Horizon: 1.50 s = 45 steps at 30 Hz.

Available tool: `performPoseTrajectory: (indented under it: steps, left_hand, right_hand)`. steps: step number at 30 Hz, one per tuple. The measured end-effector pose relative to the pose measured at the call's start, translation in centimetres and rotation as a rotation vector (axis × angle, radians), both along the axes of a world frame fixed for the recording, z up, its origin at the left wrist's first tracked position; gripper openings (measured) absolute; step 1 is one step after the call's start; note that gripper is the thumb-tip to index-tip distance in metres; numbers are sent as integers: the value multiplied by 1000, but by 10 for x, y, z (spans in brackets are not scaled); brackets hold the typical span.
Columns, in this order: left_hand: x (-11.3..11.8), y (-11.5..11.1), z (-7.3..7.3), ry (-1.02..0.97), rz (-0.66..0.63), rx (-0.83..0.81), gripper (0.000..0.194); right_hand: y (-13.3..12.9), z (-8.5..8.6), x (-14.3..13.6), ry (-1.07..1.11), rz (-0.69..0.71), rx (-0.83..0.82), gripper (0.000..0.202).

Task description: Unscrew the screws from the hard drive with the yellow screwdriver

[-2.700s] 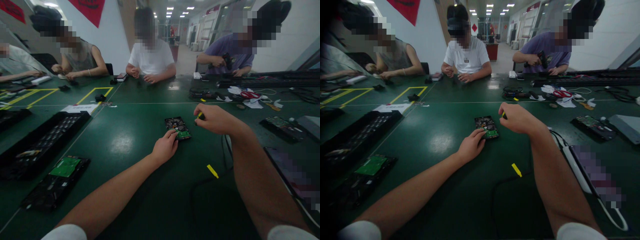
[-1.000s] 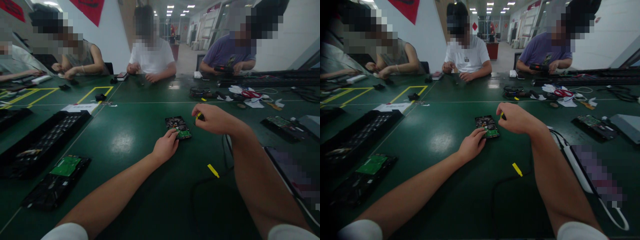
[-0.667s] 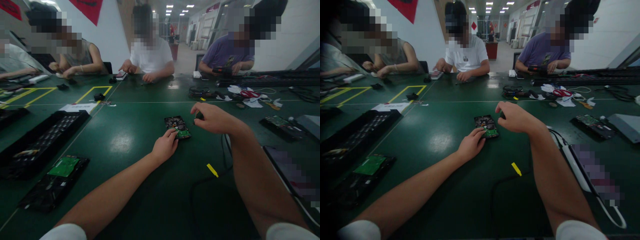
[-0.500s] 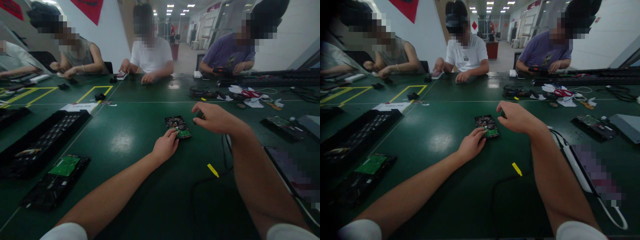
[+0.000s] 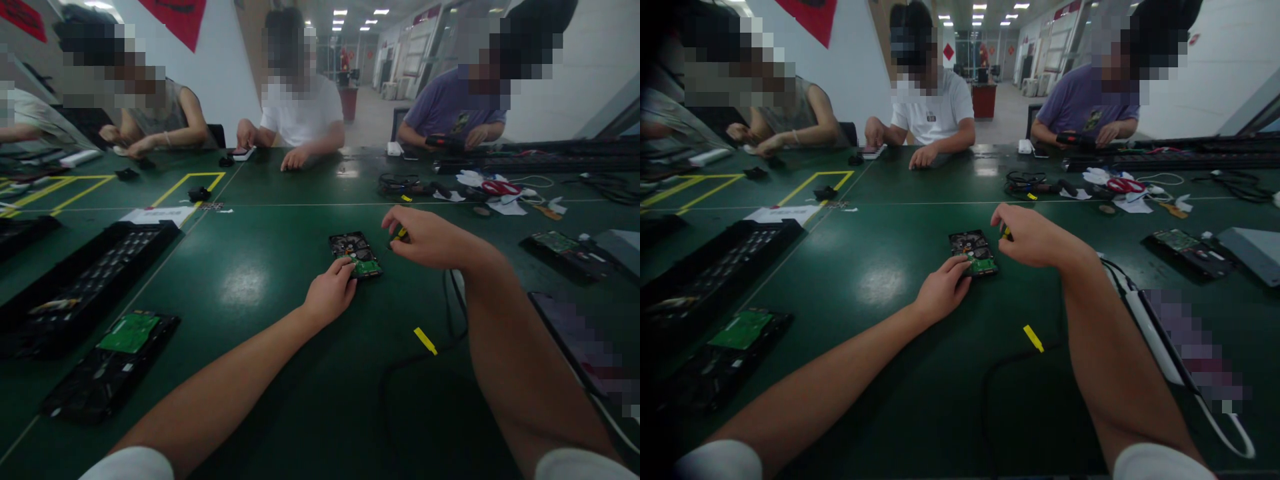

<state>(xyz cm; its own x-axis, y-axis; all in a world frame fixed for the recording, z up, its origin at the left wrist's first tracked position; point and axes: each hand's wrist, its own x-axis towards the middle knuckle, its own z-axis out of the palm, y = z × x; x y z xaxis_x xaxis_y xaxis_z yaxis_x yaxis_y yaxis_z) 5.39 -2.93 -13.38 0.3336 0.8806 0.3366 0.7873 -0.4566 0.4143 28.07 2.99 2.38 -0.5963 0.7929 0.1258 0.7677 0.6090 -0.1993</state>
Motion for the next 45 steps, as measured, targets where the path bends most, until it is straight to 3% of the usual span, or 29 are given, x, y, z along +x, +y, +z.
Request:
performPoseTrajectory:
  steps: [17,23,30,45]
  left_hand:
    - [-1,2,-2,-4,-12,-13,40]
    - [-2,2,-3,5,-11,-17,40]
    - [-3,2,-2,6,-18,-18,41]
    - [-2,2,-2,13,-17,-25,39]
  right_hand:
    - [-1,1,0,-36,-61,26,25]
    - [-1,2,0,-18,0,5,28]
    - [-2,2,-2,-26,-92,8,27]
    - [-2,1,-1,48,7,-30,28]
